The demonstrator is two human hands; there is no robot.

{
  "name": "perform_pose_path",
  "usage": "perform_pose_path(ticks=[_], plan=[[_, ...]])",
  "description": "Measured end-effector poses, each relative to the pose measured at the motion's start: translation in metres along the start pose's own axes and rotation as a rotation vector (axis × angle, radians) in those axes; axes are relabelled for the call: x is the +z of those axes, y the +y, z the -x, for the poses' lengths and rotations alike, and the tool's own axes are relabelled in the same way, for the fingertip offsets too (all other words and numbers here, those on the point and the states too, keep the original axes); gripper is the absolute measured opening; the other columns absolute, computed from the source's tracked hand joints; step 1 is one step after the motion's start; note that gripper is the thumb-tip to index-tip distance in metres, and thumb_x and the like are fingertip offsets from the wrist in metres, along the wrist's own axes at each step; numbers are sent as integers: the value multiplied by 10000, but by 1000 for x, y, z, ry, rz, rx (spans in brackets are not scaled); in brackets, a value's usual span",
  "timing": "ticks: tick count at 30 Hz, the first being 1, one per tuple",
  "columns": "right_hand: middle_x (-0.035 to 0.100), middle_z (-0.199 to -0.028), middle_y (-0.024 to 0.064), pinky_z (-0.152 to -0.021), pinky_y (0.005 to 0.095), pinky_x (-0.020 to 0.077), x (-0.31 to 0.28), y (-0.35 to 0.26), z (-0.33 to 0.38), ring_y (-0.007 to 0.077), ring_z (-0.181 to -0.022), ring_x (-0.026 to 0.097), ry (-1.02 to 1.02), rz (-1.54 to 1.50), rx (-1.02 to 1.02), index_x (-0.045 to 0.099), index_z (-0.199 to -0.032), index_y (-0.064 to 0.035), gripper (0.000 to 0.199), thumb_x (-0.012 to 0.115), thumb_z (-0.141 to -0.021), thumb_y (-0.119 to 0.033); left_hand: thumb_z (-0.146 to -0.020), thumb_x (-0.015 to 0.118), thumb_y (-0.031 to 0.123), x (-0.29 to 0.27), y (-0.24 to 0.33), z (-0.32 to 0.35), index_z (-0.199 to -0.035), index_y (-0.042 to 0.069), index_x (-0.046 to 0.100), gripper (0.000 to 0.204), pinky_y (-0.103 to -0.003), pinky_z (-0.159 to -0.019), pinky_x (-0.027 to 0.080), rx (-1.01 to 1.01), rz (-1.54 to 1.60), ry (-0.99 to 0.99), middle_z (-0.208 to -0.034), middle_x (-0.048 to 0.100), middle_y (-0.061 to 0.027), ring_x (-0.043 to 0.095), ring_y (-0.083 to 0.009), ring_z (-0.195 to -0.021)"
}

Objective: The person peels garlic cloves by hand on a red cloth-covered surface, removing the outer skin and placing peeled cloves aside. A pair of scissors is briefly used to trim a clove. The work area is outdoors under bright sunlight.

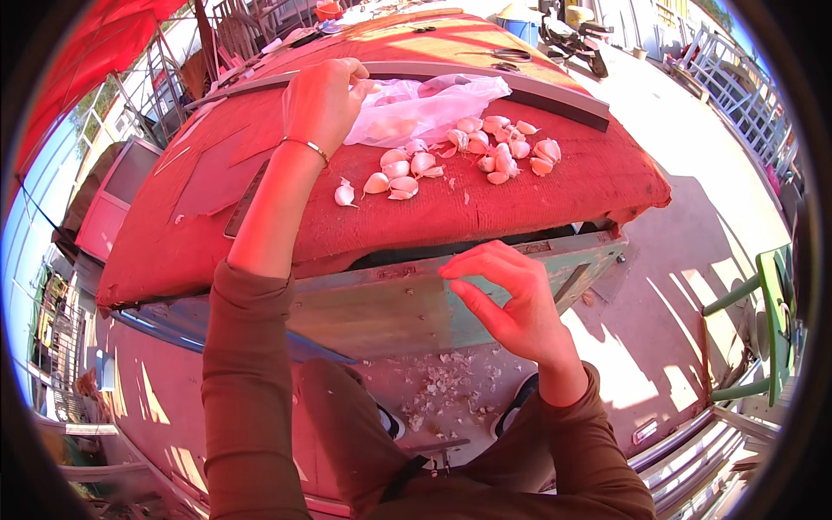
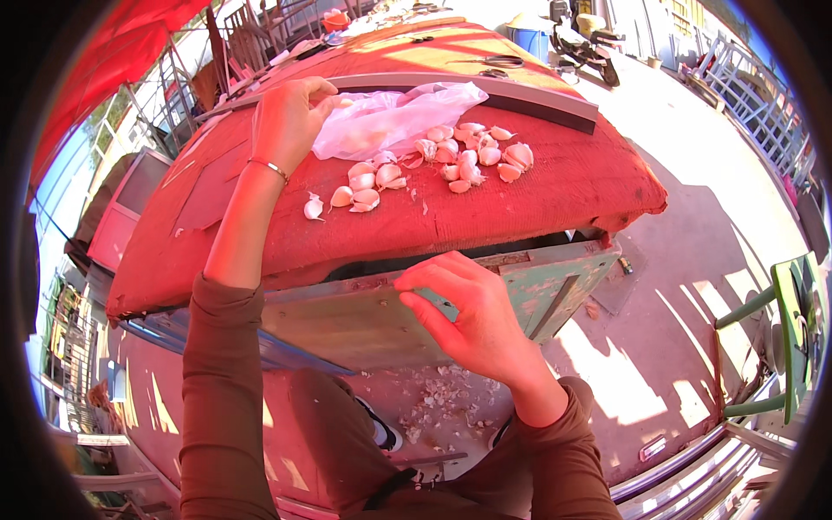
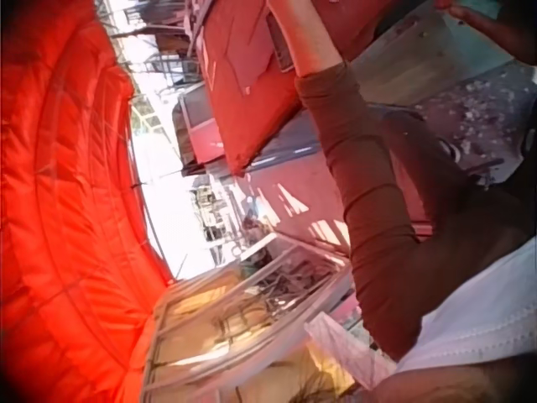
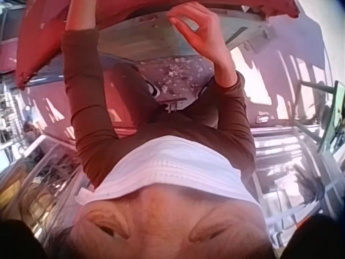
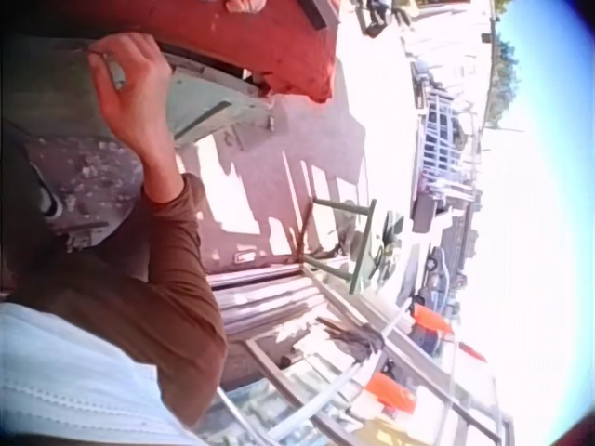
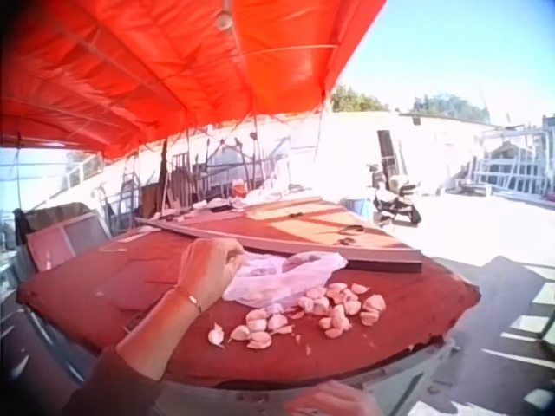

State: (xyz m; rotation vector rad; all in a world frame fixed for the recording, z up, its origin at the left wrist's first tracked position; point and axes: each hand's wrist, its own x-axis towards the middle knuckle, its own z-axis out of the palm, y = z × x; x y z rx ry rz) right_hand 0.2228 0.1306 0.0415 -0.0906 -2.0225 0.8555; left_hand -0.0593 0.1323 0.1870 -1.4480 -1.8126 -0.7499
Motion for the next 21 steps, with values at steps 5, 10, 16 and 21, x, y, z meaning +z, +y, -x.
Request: perform_pose_path(ticks=[5,10,16,21], plan=[[748,-958,114,-843,369,546,-16,-2,4,273,-925,697,16,0,0,723,-982,8,77,735,-907,-4,-872,752,100,-2,24,11,-963,34,758,112,-351,-696,544,-77,300,-193,-815,755,-60,711,-164,-729],[707,-812,80,-815,345,540,-23,1,10,231,-870,686,25,31,157,706,-960,8,33,715,-933,-7,-862,710,53,2,32,28,-967,7,757,124,-326,-769,548,64,428,-354,-881,754,-72,702,-138,-806],[724,-913,100,-819,309,542,-22,-10,5,183,-908,694,170,-137,150,664,-942,17,67,633,-925,73,-840,663,-24,23,56,20,-1029,17,766,219,-365,-814,564,169,371,-429,-912,752,-126,720,-223,-840],[708,-972,132,-784,330,530,-24,2,7,271,-886,699,209,-145,-1,628,-901,1,154,573,-843,133,-846,663,-1,52,66,5,-1062,12,752,234,-405,-817,559,374,312,-325,-978,739,-211,718,-330,-873]])
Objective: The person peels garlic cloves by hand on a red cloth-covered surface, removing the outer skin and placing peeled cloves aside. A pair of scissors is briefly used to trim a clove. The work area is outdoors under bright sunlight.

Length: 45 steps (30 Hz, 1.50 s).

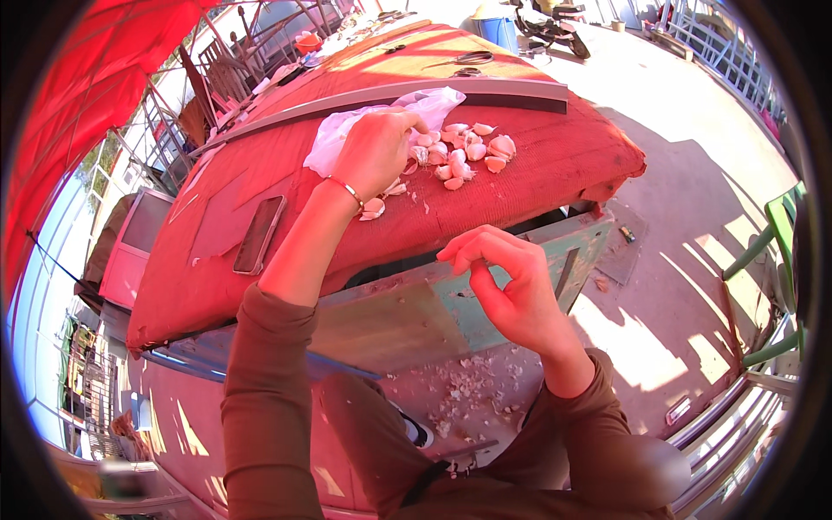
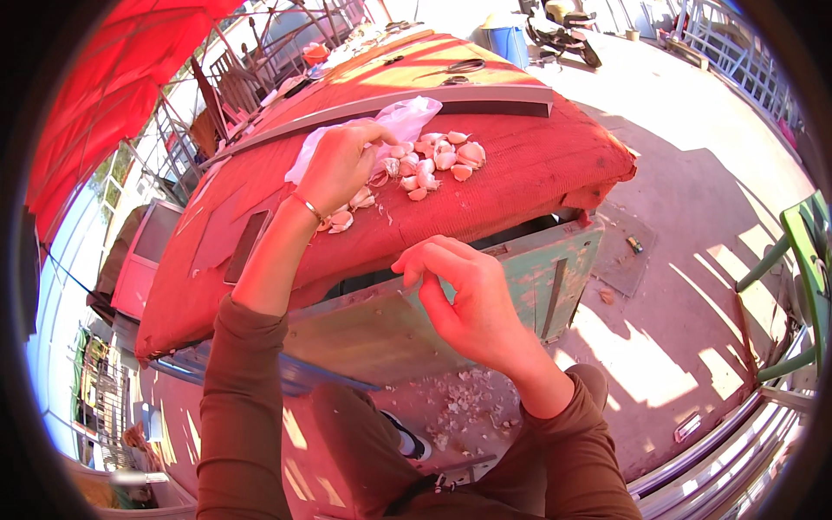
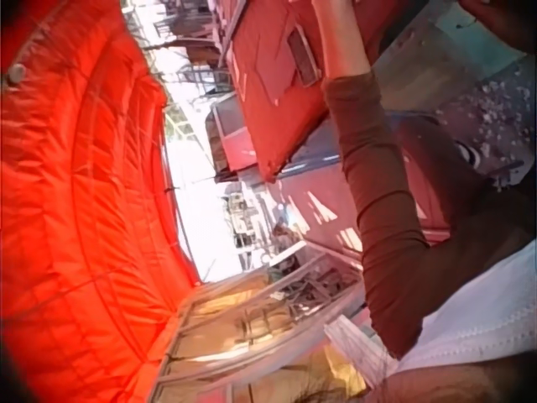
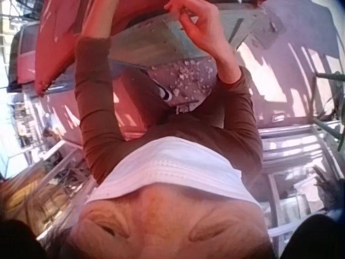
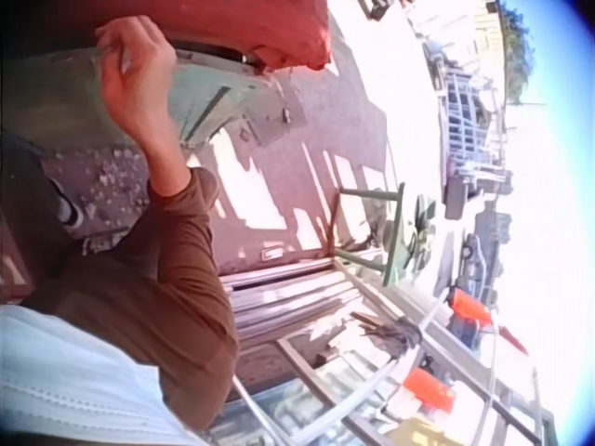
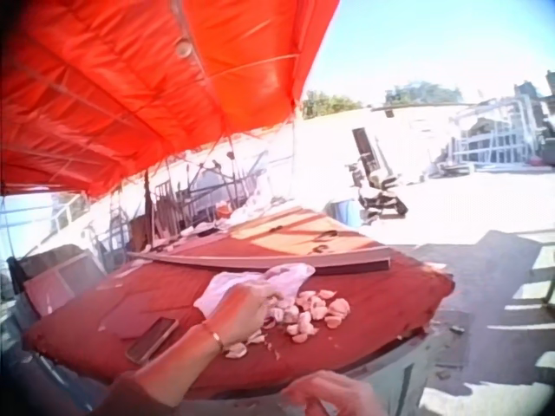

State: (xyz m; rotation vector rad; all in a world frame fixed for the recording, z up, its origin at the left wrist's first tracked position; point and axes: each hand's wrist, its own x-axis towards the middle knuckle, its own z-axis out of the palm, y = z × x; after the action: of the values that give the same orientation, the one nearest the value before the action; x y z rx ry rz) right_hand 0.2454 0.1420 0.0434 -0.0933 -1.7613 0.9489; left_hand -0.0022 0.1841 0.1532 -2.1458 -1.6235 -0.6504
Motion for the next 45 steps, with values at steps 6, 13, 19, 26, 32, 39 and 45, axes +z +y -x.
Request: perform_pose_path(ticks=[6,13,19,26,32,39,45], plan=[[740,-1022,140,-805,311,533,-14,-7,-1,193,-896,685,-1,11,1,636,-882,14,88,589,-875,88,-867,681,53,9,10,-17,-1055,22,754,203,-434,-826,552,-43,-49,-30,-981,732,-225,712,-375,-912],[716,-955,152,-840,347,545,-11,-5,-3,280,-935,720,124,-3,1,635,-938,39,91,614,-864,87,-858,710,69,0,12,-25,-1049,67,776,202,-446,-826,547,-23,-224,-119,-982,734,-202,712,-365,-946],[738,-1020,104,-825,286,530,-18,0,-2,135,-891,664,144,8,6,637,-980,31,126,567,-917,115,-842,736,95,-17,36,-16,-1049,91,782,212,-408,-805,558,-100,-67,-307,-955,758,-149,732,-311,-888],[711,-970,149,-829,335,544,-13,-2,0,272,-932,721,126,-38,36,656,-1020,37,162,589,-885,98,-822,737,112,-13,37,-7,-1068,114,779,250,-414,-805,564,-49,-94,-301,-917,766,-131,738,-317,-885],[713,-970,142,-822,329,544,-15,0,0,257,-929,722,142,-46,56,660,-1024,32,161,589,-894,94,-838,724,144,-22,35,-8,-1052,115,787,225,-432,-780,553,-80,-223,-402,-895,762,-130,728,-332,-873],[738,-992,95,-815,288,544,-15,6,-1,140,-903,686,135,-17,46,657,-1019,39,128,577,-939,100,-902,718,208,-20,56,-18,-1004,38,781,208,-390,-695,551,-143,-102,-241,-816,749,-138,731,-262,-740],[739,-993,95,-843,298,549,-12,6,-1,153,-917,693,117,-3,46,657,-1020,41,121,582,-943,97,-901,733,89,1,45,-28,-1058,-51,732,210,-261,-592,535,-341,322,-410,-833,751,-98,707,-122,-677]])
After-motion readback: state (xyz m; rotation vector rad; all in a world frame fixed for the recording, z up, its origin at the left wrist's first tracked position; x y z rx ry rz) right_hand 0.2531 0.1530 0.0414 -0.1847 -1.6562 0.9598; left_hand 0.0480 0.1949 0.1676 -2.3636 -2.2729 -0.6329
